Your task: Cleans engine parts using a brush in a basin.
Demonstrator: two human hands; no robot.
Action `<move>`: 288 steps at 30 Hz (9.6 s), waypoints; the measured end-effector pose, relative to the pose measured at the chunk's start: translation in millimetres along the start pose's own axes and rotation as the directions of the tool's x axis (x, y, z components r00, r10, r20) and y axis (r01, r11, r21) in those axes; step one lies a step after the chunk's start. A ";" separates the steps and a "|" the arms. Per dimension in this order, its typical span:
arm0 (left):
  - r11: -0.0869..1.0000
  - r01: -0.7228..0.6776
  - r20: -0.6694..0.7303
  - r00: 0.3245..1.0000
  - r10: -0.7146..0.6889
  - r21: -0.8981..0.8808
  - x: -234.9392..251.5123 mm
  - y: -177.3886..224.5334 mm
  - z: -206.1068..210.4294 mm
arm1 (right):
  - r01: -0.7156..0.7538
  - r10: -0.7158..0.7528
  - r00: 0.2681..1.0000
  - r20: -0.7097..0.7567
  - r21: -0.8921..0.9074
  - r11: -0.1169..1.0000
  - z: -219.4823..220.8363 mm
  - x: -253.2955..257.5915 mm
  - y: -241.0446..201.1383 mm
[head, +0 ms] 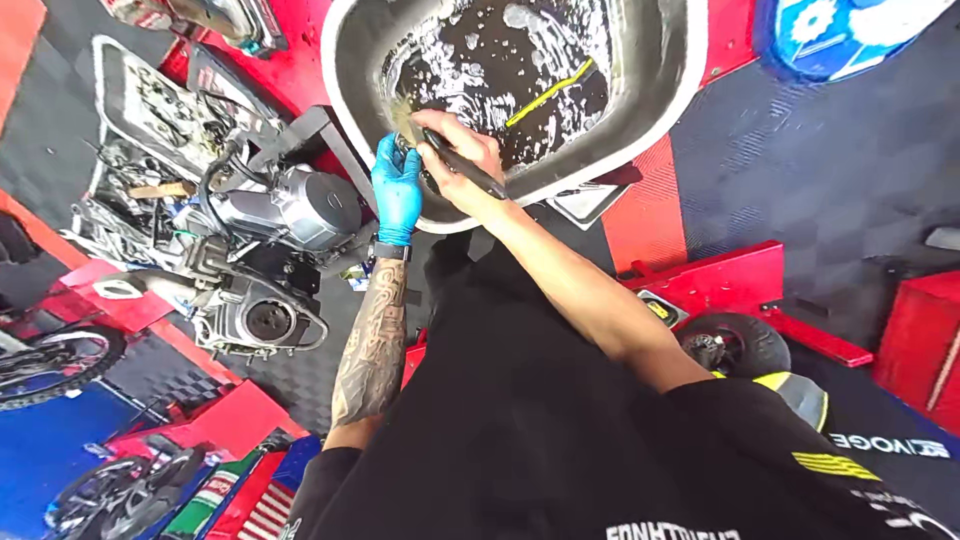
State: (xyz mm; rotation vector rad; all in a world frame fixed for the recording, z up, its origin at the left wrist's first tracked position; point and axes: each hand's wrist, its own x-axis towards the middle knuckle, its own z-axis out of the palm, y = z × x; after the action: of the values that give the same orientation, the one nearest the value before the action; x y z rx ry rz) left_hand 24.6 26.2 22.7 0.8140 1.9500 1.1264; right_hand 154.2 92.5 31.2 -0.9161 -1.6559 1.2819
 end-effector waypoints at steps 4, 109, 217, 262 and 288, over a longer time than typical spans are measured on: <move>0.993 0.029 0.011 0.999 -0.031 0.118 -17.9 -7.3 -1.0 | 0.016 -0.012 0.993 0.121 -0.032 0.999 -0.2 -9.4 21.1; 0.859 0.502 0.063 0.865 -0.498 -0.105 -31.4 -10.2 18.3 | -0.080 0.135 0.941 0.310 -0.184 0.980 -24.7 -30.1 8.9; 0.859 0.246 -0.208 0.906 -0.368 -0.448 23.7 -18.9 1.5 | -0.116 0.204 0.925 0.321 -0.274 0.955 -16.3 -22.5 79.7; 0.843 0.422 0.028 0.898 -0.439 -0.334 -1.1 -29.8 -9.6 | -0.133 0.158 0.971 0.180 -0.143 0.981 0.1 -0.2 16.2; 0.288 0.500 0.403 0.852 -0.336 -0.817 8.8 0.5 -13.2 | -0.123 0.472 0.703 0.532 -0.563 0.817 -8.2 4.1 128.7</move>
State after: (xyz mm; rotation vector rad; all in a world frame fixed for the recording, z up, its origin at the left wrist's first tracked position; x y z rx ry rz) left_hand 9.0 27.7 25.3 -0.2458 0.9735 1.4560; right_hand 167.5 126.6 -92.5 -1.1633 -2.5636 1.5558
